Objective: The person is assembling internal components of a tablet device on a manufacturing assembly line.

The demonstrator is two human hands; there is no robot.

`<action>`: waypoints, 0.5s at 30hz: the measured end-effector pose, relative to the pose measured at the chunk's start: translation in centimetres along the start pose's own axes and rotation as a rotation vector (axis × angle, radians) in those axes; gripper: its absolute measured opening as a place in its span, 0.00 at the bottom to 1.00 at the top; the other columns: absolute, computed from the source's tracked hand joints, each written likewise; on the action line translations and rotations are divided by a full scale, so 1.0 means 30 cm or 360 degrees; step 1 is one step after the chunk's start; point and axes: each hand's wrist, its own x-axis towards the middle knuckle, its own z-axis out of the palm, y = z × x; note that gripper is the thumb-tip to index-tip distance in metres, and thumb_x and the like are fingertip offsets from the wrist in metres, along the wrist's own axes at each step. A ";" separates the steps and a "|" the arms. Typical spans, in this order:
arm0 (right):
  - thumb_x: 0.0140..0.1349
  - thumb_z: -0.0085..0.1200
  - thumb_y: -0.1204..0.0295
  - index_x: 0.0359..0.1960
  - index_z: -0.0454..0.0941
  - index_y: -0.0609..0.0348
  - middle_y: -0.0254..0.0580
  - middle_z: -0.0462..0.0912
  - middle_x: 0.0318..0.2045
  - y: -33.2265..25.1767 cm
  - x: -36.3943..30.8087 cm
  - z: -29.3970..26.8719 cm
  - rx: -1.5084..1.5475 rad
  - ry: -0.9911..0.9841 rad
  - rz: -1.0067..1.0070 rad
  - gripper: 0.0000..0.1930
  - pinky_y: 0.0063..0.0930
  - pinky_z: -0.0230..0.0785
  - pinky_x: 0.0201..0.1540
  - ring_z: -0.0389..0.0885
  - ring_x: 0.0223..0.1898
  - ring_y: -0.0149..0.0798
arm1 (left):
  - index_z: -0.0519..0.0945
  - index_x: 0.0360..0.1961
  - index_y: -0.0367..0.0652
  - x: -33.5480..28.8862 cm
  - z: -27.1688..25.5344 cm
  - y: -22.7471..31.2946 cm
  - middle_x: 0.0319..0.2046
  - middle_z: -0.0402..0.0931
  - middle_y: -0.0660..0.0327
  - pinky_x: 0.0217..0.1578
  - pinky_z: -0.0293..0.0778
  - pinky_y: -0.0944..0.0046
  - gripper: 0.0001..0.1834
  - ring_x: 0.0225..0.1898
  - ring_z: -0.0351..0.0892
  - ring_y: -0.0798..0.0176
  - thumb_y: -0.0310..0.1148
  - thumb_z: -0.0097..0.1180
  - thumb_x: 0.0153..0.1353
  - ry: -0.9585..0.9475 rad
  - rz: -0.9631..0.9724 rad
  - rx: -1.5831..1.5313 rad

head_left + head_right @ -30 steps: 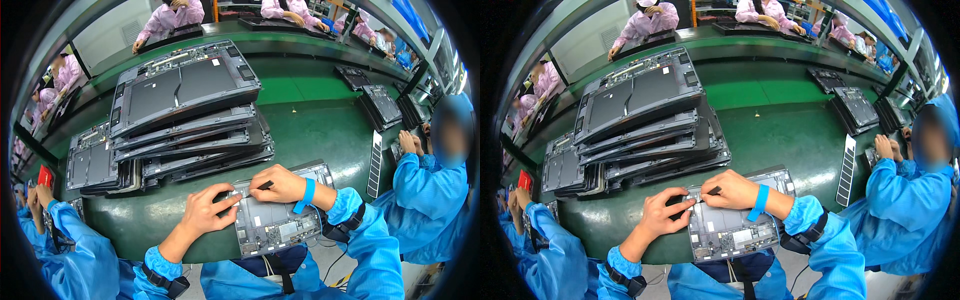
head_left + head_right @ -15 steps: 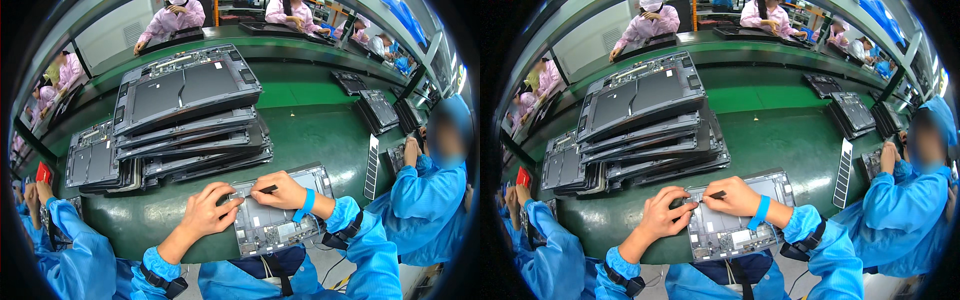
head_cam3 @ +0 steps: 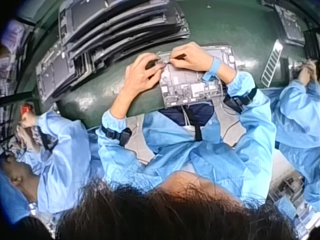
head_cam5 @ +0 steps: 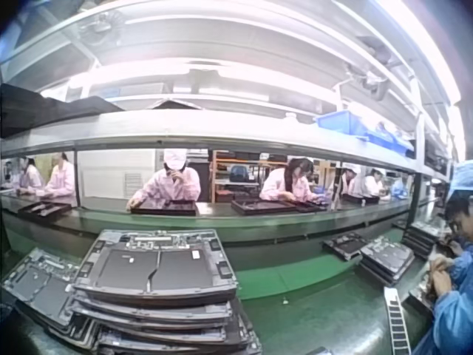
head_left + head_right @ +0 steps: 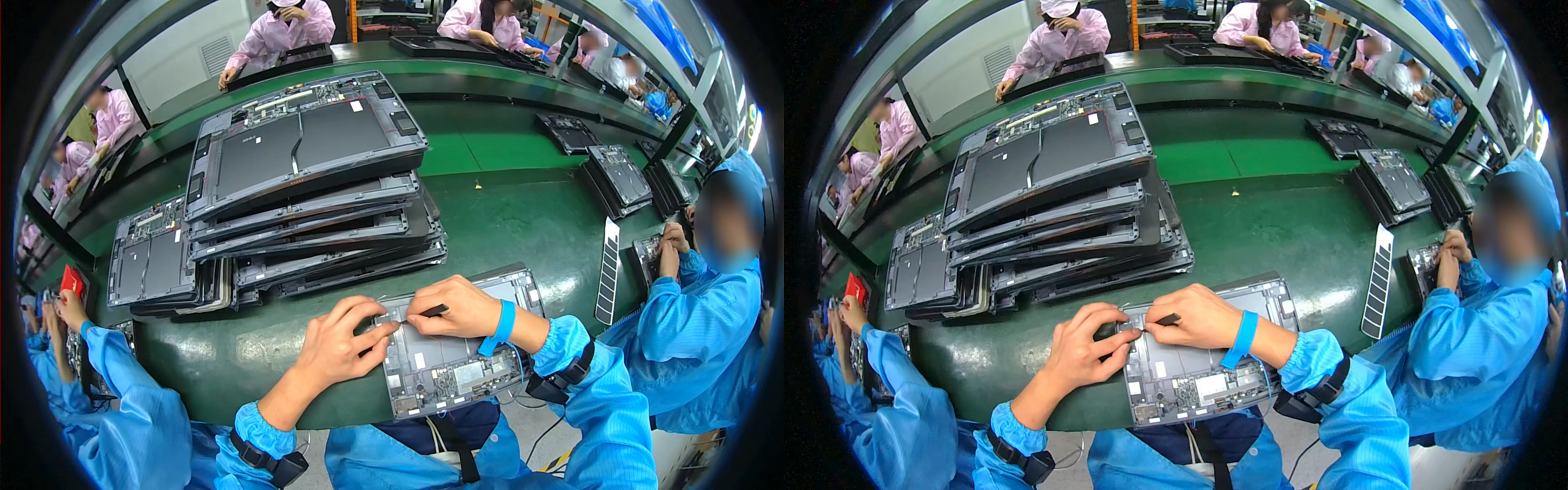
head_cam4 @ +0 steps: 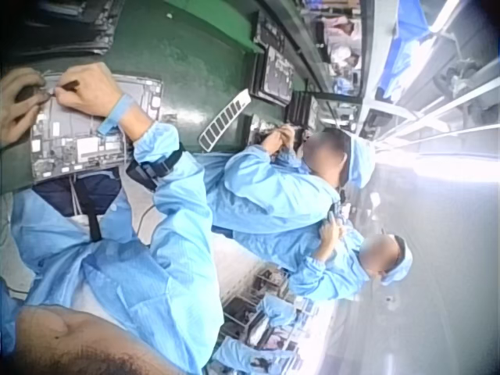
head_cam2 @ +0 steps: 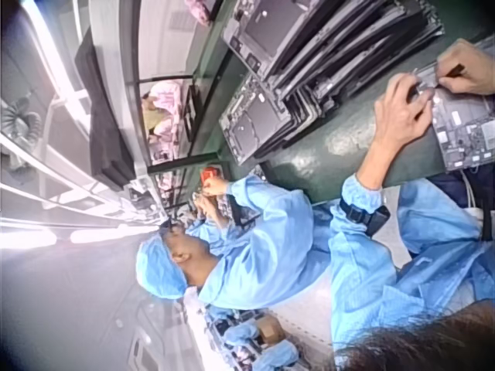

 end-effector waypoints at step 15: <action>0.59 0.58 0.69 0.31 0.81 0.61 0.40 0.82 0.29 0.024 0.038 -0.039 0.0155 -0.0220 0.0008 0.08 0.34 0.73 0.32 0.80 0.28 0.46 | 0.87 0.34 0.57 0.000 0.002 0.002 0.40 0.78 0.69 0.25 0.77 0.65 0.12 0.46 0.78 0.63 0.32 0.62 0.45 0.0018 -0.0022 -0.0015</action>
